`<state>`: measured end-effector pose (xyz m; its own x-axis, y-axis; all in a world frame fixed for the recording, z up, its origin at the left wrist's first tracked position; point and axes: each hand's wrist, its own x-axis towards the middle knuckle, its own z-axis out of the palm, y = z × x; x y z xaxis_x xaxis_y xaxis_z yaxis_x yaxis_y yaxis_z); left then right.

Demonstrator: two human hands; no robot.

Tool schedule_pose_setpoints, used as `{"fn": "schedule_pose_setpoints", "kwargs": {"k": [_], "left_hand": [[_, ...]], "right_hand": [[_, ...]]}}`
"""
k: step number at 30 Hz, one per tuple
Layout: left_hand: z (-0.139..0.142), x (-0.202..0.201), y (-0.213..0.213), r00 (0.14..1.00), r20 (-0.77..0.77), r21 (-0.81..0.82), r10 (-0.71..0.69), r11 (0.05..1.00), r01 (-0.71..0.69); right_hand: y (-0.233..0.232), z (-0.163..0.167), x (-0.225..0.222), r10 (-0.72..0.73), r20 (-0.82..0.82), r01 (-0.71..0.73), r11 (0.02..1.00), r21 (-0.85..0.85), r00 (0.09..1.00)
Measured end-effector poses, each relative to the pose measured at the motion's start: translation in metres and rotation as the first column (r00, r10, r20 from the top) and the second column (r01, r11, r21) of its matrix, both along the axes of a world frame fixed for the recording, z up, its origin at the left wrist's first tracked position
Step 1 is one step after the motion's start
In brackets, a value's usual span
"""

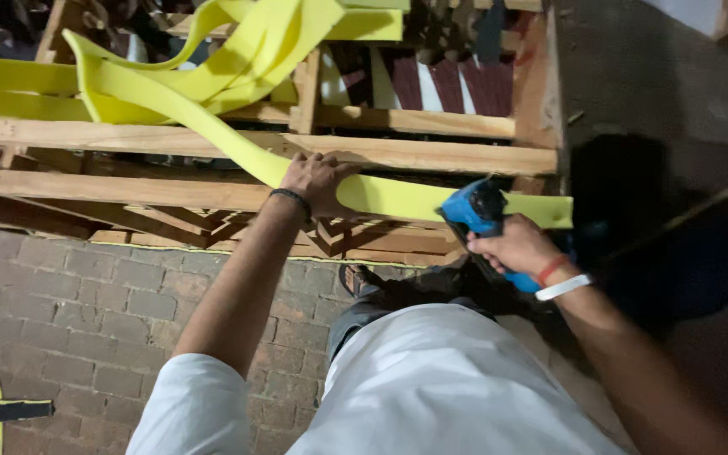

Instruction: The person uses a pneumatic nail gun to staple fabric webbing and trim pieces onto a wooden sofa frame, then cuts a yellow foam sheet into long strips with a knife and lays the foam strips across the frame, stapling them in place.

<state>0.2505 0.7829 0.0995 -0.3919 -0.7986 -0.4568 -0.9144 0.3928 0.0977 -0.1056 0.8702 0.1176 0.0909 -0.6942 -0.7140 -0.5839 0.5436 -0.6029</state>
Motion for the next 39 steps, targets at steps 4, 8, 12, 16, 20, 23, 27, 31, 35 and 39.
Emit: {"fn": "schedule_pose_setpoints", "kwargs": {"k": [4,8,12,16,20,23,27,31,35,39], "left_hand": [[0.002,0.028,0.001,0.993,0.108,-0.001,-0.038,0.999,0.038],[0.014,0.068,0.004,0.999,0.038,-0.075,0.003,0.997,0.0],[0.039,0.098,-0.008,0.994,0.064,0.053,0.083,0.995,-0.087],[0.066,0.106,-0.012,0.998,-0.033,0.069,0.045,0.997,-0.042],[0.068,0.105,-0.004,0.996,0.022,-0.044,-0.087,0.995,0.088],[0.048,0.112,0.005,0.984,0.157,0.014,-0.081,0.997,0.08],[0.011,0.126,0.012,0.984,0.167,0.006,-0.063,0.998,0.063],[-0.007,0.14,0.006,0.989,0.126,-0.017,-0.076,0.997,0.079],[-0.005,0.153,0.0,0.97,0.142,0.007,-0.196,0.98,0.197],[-0.006,0.167,0.003,0.977,0.018,-0.021,-0.211,0.977,0.212]], "right_hand": [[-0.001,0.003,0.025,-0.052,0.059,0.052,0.999,0.006,0.997],[-0.008,-0.016,0.077,-0.018,0.114,0.018,1.0,-0.005,0.993],[-0.013,-0.013,0.093,0.01,0.125,-0.011,1.0,0.014,0.992],[-0.013,0.023,0.088,0.169,0.215,-0.124,0.97,-0.209,0.962],[-0.018,0.051,0.095,0.433,-0.251,-0.474,0.546,-0.691,0.866],[-0.018,0.045,0.111,0.225,-0.088,-0.238,0.952,-0.193,0.97],[-0.02,0.016,0.127,0.154,0.116,-0.129,0.972,-0.194,0.981],[-0.013,-0.006,0.14,0.147,0.052,-0.136,0.976,-0.171,0.988],[0.0,-0.003,0.16,-0.04,0.064,0.049,0.99,-0.133,0.997],[0.02,0.012,0.195,-0.142,0.114,0.154,0.982,-0.106,0.983]]}}
